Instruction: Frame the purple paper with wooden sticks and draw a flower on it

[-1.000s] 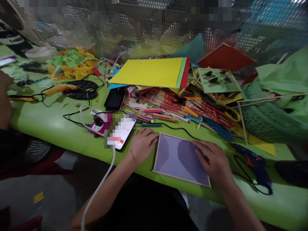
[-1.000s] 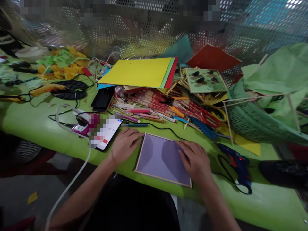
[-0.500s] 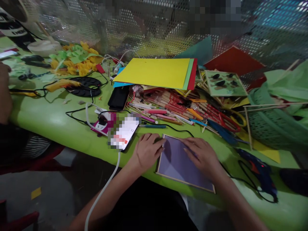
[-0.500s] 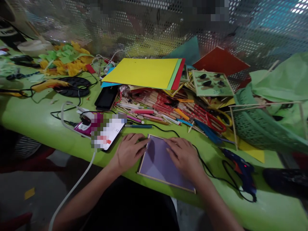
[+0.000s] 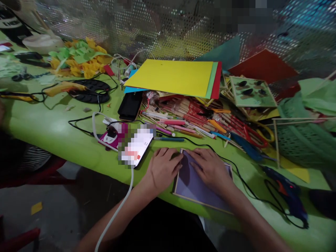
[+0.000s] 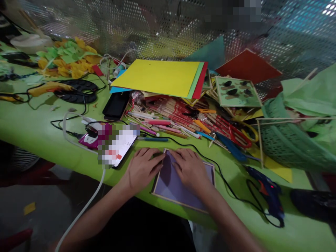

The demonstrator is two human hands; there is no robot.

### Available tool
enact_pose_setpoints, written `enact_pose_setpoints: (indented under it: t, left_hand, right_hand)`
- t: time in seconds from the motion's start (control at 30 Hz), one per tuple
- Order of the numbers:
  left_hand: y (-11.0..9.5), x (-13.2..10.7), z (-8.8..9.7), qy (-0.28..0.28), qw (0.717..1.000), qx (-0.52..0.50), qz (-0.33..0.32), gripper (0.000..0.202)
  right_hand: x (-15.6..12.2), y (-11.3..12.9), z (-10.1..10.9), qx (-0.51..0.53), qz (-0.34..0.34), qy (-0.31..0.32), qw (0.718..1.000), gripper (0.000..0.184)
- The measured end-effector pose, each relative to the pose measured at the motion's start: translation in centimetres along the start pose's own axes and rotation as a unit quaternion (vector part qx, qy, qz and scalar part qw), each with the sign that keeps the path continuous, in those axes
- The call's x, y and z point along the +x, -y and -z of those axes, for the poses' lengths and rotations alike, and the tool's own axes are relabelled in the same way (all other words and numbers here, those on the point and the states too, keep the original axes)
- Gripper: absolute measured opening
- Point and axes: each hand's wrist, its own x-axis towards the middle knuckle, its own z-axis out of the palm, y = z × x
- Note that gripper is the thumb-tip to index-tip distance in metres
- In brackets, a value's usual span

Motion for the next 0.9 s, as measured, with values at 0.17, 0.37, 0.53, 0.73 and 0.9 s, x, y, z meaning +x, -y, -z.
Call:
enact_pose_setpoints:
  t: [0.17,0.37,0.53,0.73,0.9]
  left_hand:
    - [0.0,-0.1,0.0,-0.005,1.0,-0.011,0.001,0.03]
    - [0.2,-0.2,0.0,-0.007,1.0,-0.029,0.001,0.031]
    - [0.3,-0.2,0.0,-0.007,1.0,-0.028,-0.001,0.031]
    - [0.3,-0.1,0.1,0.013,1.0,-0.02,-0.001,0.037]
    - [0.4,-0.1,0.1,0.02,1.0,-0.002,-0.012,0.042]
  right_hand:
    - [0.2,0.3,-0.1,-0.015,0.009,-0.003,1.0,0.039]
    - [-0.5,-0.6,0.0,0.004,0.0,-0.025,1.0,0.042]
    - [-3.4,-2.4,1.8,0.03,-0.059,-0.109,0.992,0.04]
    - [-8.9,-3.9,1.7,0.053,-0.147,-0.198,0.968,0.032]
    - [-12.9,-3.5,0.6,0.072,-0.243,-0.273,0.928,0.025]
